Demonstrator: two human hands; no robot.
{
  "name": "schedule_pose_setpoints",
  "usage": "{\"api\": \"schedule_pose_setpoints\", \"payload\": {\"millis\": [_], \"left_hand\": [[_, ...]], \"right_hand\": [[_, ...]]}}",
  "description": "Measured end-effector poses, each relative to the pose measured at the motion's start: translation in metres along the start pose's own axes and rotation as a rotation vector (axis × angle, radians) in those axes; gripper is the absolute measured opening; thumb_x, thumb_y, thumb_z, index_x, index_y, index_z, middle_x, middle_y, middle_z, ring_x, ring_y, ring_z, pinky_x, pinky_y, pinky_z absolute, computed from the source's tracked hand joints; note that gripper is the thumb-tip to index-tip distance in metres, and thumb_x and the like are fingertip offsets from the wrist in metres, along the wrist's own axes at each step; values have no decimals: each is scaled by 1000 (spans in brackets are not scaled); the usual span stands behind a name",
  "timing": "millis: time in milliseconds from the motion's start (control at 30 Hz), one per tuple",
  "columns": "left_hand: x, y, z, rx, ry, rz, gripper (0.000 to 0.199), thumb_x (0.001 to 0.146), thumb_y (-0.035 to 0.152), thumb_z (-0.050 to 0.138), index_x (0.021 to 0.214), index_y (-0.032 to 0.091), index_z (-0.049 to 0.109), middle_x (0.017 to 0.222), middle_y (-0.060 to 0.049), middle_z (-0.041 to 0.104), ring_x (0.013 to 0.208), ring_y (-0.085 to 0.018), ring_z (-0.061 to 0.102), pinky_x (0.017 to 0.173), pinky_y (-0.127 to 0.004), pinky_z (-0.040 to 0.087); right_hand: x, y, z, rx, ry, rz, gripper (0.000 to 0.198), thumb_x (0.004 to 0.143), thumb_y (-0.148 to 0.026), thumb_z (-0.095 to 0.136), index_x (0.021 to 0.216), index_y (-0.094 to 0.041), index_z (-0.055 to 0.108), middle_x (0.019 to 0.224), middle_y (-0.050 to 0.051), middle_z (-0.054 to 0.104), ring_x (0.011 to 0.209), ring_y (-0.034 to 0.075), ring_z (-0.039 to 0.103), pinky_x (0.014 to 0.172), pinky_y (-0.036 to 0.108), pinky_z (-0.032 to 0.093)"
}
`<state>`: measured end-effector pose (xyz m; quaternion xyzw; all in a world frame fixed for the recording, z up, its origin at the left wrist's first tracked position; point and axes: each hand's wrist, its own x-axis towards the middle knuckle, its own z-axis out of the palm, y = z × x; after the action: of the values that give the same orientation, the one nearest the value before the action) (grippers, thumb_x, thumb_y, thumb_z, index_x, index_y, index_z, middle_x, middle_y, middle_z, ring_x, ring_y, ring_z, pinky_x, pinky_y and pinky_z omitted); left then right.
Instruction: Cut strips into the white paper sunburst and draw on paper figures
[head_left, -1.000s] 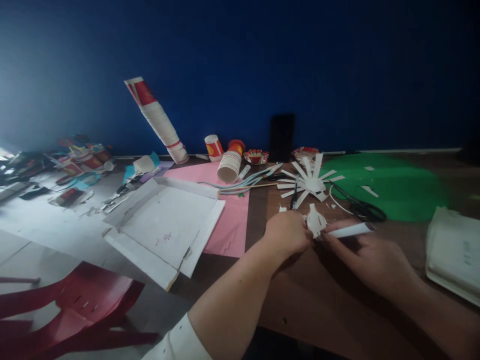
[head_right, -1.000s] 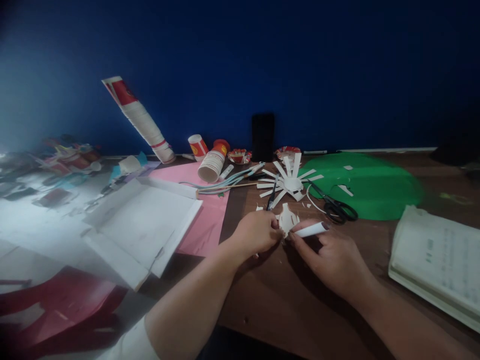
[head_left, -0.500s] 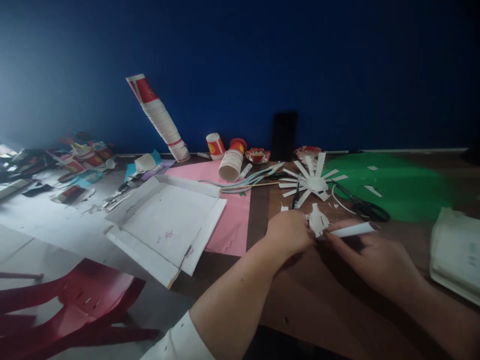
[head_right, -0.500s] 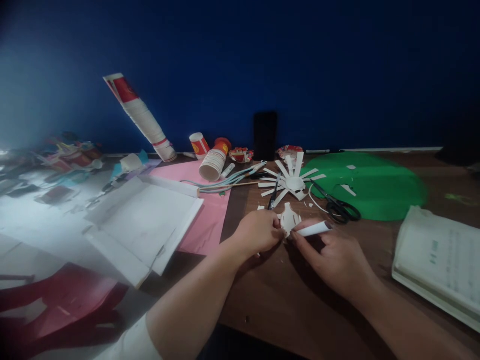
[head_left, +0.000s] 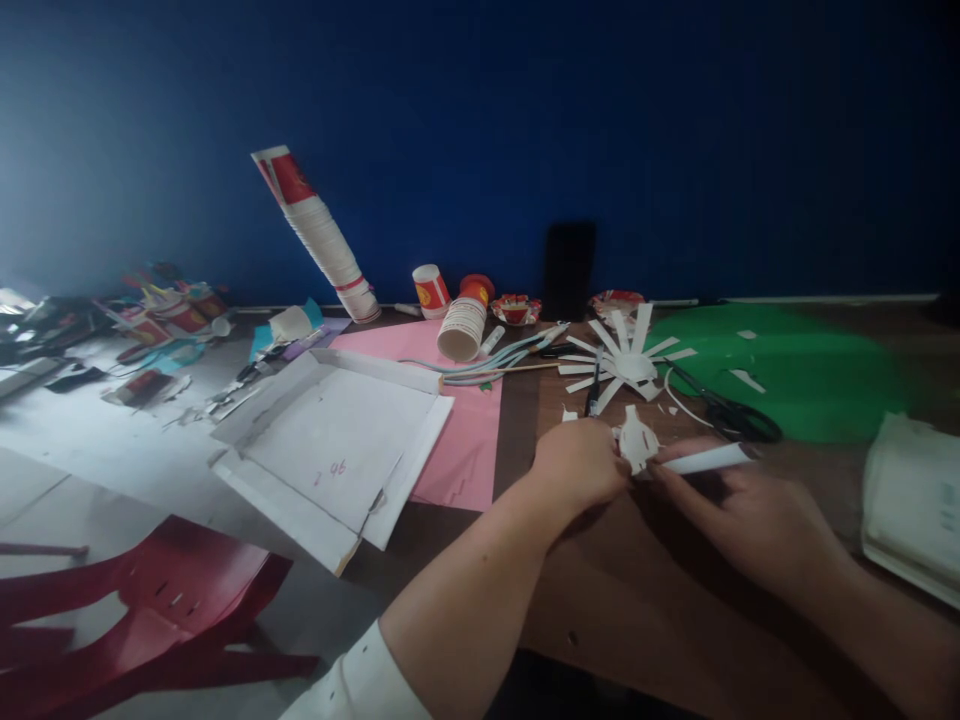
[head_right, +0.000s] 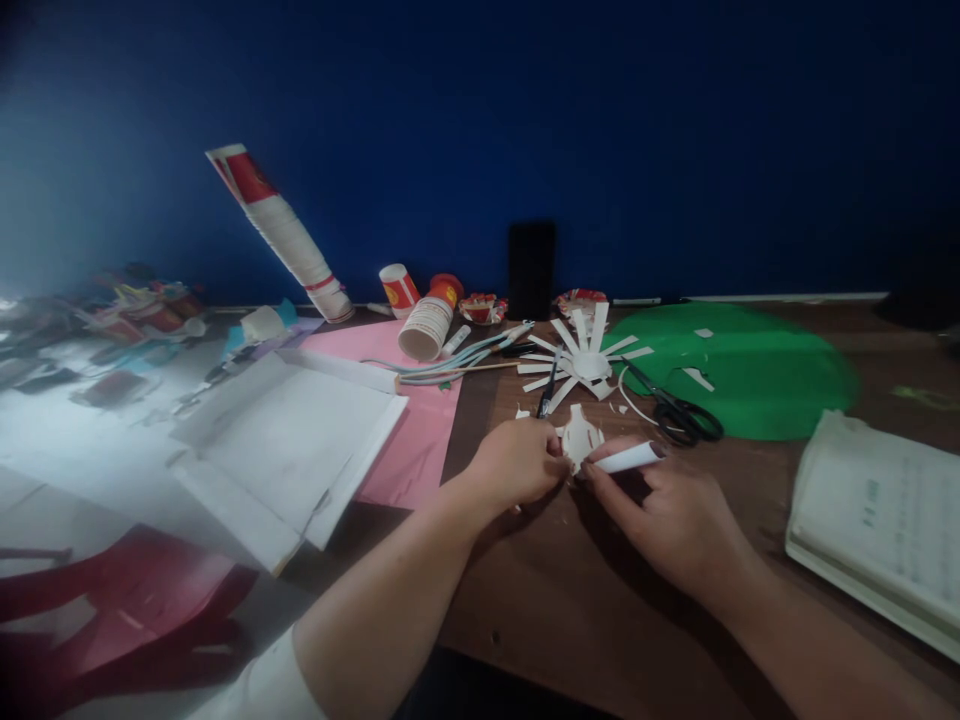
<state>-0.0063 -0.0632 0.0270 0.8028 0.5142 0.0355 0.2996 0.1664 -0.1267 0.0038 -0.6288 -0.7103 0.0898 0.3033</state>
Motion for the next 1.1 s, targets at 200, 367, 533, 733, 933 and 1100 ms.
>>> {"api": "schedule_pose_setpoints", "payload": {"millis": [200, 367, 533, 733, 933, 1100], "left_hand": [[1, 0, -1, -3, -24, -9, 25, 80, 31, 56, 90, 19, 74, 87, -10, 74, 85, -22, 70, 73, -28, 53], [1, -1, 0, 0, -3, -1, 25, 80, 32, 56, 91, 18, 74, 90, -10, 74, 85, -23, 70, 74, -29, 52], [1, 0, 0, -7, -21, -4, 25, 81, 32, 56, 90, 19, 75, 82, -9, 73, 81, -23, 70, 72, -29, 52], [0, 0, 0, 2, -1, 9, 23, 80, 30, 56, 88, 19, 75, 82, -10, 73, 82, -23, 69, 72, -28, 52], [2, 0, 1, 18, -7, 2, 25, 79, 30, 57, 90, 18, 75, 91, -11, 75, 89, -24, 70, 76, -29, 52], [0, 1, 0, 15, -3, -3, 24, 79, 29, 57, 92, 19, 75, 88, -11, 75, 85, -24, 70, 74, -29, 53]], "right_hand": [[-2, 1, -2, 32, 64, 35, 26, 84, -49, 59, 82, -28, 74, 86, 1, 80, 76, 26, 75, 74, 35, 56], [-3, 4, -2, 23, 94, 77, 27, 82, -51, 60, 82, -28, 73, 84, 1, 79, 75, 26, 74, 71, 36, 55], [-2, 3, -3, 1, 98, 81, 26, 82, -50, 59, 81, -28, 73, 81, 1, 79, 74, 27, 74, 71, 37, 55], [-2, 0, -4, -3, 74, 84, 26, 82, -49, 57, 82, -28, 73, 81, 1, 79, 73, 26, 75, 72, 35, 56], [-1, 0, -1, -3, 65, 20, 25, 84, -47, 57, 82, -28, 72, 84, 1, 80, 77, 27, 76, 73, 34, 57], [-1, 1, 1, 13, 35, 3, 23, 85, -45, 57, 83, -28, 73, 87, 0, 80, 78, 25, 75, 74, 33, 57]]}}
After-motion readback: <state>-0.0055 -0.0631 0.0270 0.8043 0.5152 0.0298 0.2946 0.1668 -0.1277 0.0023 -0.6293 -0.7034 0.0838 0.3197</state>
